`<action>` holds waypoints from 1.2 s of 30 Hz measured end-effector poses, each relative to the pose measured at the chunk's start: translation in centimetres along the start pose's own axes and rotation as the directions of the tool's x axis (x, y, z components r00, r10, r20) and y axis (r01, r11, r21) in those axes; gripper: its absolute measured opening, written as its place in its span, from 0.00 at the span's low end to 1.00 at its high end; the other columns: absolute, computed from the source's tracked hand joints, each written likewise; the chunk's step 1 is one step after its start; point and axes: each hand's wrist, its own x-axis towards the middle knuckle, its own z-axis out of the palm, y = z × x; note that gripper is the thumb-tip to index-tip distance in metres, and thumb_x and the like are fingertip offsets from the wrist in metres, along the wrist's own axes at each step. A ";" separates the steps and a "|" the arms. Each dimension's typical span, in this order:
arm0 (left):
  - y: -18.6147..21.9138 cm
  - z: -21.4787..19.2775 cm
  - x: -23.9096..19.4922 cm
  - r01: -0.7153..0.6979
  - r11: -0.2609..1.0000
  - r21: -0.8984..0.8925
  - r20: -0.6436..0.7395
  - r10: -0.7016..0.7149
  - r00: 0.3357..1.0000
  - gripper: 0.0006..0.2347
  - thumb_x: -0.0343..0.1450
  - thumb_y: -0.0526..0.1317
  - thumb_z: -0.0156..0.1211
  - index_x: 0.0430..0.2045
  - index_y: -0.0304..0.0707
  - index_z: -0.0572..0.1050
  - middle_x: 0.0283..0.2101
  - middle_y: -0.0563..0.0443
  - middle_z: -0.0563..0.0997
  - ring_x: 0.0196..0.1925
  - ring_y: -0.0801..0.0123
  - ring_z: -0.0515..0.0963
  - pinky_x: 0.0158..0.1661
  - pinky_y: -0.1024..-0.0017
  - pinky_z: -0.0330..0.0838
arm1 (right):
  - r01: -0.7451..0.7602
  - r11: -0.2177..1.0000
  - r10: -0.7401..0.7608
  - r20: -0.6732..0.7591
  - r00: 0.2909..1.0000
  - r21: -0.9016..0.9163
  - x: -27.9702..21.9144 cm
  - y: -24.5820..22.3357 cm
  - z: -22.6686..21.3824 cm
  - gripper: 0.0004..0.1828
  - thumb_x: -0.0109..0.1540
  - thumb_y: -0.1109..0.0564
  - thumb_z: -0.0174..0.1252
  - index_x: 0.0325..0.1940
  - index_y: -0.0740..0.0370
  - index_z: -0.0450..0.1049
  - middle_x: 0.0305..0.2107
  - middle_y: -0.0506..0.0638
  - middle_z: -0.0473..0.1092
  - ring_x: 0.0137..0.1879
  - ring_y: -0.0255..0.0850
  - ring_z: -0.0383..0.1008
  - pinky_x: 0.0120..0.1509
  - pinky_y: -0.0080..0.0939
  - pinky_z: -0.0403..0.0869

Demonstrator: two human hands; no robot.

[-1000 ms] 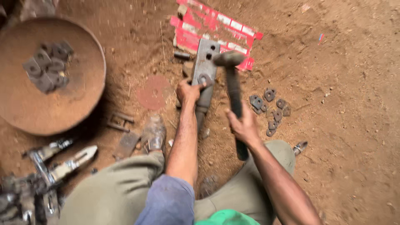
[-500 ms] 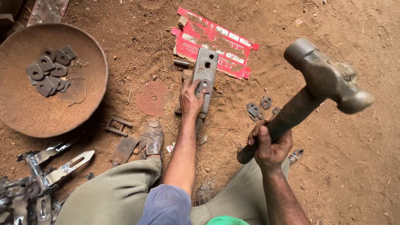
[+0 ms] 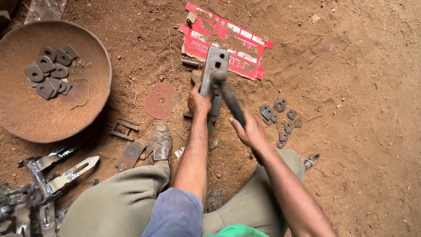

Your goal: The person places metal pieces onto an anvil and strikes them with a hammer to flatten or straighten them. They pick up items from a metal bowl, work on them one by one, and place the finished pieces into a separate pile on the ground.

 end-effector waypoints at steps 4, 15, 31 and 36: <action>0.2 -0.2 0.0 -0.064 0.995 0.074 -0.052 0.068 0.996 0.31 0.60 0.46 0.79 0.57 0.41 0.74 0.49 0.43 0.84 0.47 0.57 0.83 0.48 0.54 0.75 | -0.158 0.957 0.162 0.003 0.987 0.245 -0.4 -0.3 -2.0 0.18 0.65 0.44 0.55 0.50 0.60 0.70 0.20 0.43 0.69 0.21 0.32 0.69 0.21 0.38 0.70; -1.5 1.3 -0.5 -0.582 0.669 0.462 -0.156 0.707 0.690 0.28 0.59 0.47 0.78 0.51 0.33 0.78 0.61 0.27 0.74 0.62 0.37 0.74 0.58 0.42 0.70 | -0.547 0.680 0.548 0.157 0.822 0.488 -7.4 6.9 4.6 0.24 0.64 0.48 0.61 0.58 0.64 0.65 0.22 0.48 0.71 0.23 0.37 0.71 0.23 0.40 0.71; 3.1 2.5 -3.1 -0.442 0.845 -0.301 -0.071 0.443 0.894 0.15 0.75 0.47 0.70 0.43 0.29 0.85 0.45 0.41 0.87 0.46 0.65 0.82 0.44 0.68 0.74 | -0.541 0.837 0.515 0.213 0.831 0.088 -11.8 11.8 8.3 0.35 0.59 0.51 0.68 0.67 0.62 0.65 0.51 0.60 0.74 0.46 0.46 0.81 0.51 0.50 0.78; 1.1 4.3 -4.9 -0.048 0.917 -0.396 0.739 0.349 0.576 0.18 0.74 0.48 0.62 0.50 0.34 0.81 0.48 0.45 0.86 0.42 0.66 0.82 0.41 0.69 0.78 | -0.547 0.835 0.547 0.188 0.815 -0.060 -11.8 11.2 7.9 0.38 0.62 0.51 0.69 0.70 0.65 0.60 0.47 0.63 0.74 0.46 0.50 0.78 0.49 0.52 0.77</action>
